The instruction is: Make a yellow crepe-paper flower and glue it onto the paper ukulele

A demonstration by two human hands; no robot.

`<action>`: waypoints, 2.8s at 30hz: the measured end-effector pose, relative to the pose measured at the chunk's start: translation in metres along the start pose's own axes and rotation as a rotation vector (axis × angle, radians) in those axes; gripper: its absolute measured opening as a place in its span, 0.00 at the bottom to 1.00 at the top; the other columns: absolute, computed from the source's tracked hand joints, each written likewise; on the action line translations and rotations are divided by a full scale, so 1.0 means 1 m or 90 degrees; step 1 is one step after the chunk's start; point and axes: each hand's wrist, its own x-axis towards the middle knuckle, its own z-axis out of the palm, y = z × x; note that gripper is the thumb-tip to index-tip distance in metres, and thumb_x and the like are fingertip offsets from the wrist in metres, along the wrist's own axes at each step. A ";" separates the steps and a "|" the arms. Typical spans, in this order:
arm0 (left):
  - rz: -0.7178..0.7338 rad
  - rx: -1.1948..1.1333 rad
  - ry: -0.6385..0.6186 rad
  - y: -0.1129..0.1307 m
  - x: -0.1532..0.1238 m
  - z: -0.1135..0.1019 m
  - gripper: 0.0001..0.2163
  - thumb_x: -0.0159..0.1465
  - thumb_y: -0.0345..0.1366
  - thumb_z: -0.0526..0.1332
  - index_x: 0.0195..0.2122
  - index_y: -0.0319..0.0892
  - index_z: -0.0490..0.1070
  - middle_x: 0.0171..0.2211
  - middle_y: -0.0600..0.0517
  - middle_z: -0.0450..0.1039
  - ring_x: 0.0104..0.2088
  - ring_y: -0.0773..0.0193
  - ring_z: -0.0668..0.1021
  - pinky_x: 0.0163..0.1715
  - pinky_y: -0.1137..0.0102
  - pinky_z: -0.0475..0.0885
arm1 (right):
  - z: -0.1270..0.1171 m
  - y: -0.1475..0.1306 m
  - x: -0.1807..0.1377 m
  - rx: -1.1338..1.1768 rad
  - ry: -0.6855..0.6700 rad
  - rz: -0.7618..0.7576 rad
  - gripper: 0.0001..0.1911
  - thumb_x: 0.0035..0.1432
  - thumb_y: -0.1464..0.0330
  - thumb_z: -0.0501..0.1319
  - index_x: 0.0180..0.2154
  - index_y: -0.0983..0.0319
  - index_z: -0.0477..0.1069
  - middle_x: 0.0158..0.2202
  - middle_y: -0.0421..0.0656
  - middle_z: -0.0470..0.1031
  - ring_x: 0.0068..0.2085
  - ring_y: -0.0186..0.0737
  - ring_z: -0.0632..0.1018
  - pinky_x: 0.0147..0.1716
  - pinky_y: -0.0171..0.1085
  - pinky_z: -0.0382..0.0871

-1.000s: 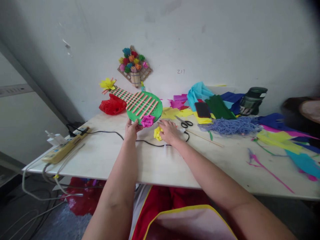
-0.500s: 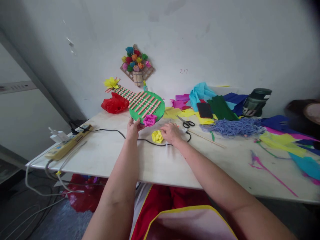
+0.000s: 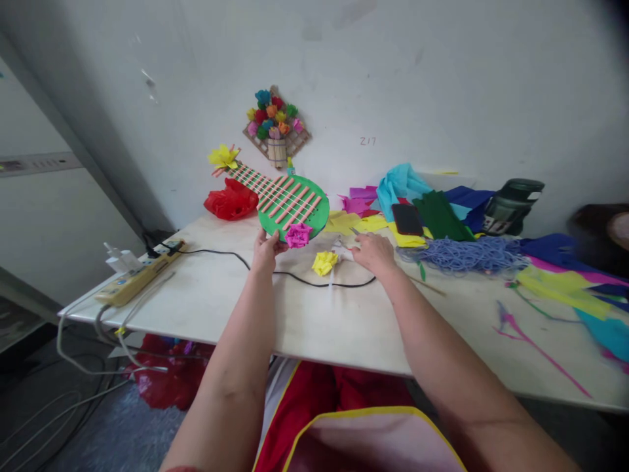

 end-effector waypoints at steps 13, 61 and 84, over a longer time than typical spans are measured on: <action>0.004 -0.012 0.008 0.000 0.001 -0.001 0.25 0.45 0.44 0.68 0.43 0.42 0.65 0.20 0.56 0.71 0.17 0.68 0.73 0.21 0.72 0.69 | 0.006 -0.007 0.002 0.271 0.084 -0.193 0.13 0.56 0.66 0.56 0.40 0.61 0.76 0.42 0.47 0.77 0.45 0.43 0.74 0.47 0.41 0.62; 0.013 -0.024 0.005 -0.001 0.000 0.001 0.23 0.47 0.42 0.67 0.42 0.43 0.65 0.20 0.57 0.71 0.17 0.69 0.73 0.21 0.73 0.69 | 0.028 -0.068 -0.016 0.210 0.012 -0.204 0.15 0.58 0.66 0.54 0.44 0.60 0.75 0.35 0.45 0.79 0.40 0.42 0.76 0.46 0.41 0.60; 0.005 0.017 -0.004 0.000 0.002 0.000 0.27 0.44 0.45 0.69 0.44 0.41 0.66 0.19 0.58 0.71 0.16 0.69 0.72 0.21 0.73 0.69 | 0.020 -0.011 -0.003 0.002 -0.142 -0.036 0.22 0.54 0.67 0.56 0.50 0.65 0.68 0.48 0.54 0.72 0.50 0.51 0.71 0.44 0.41 0.64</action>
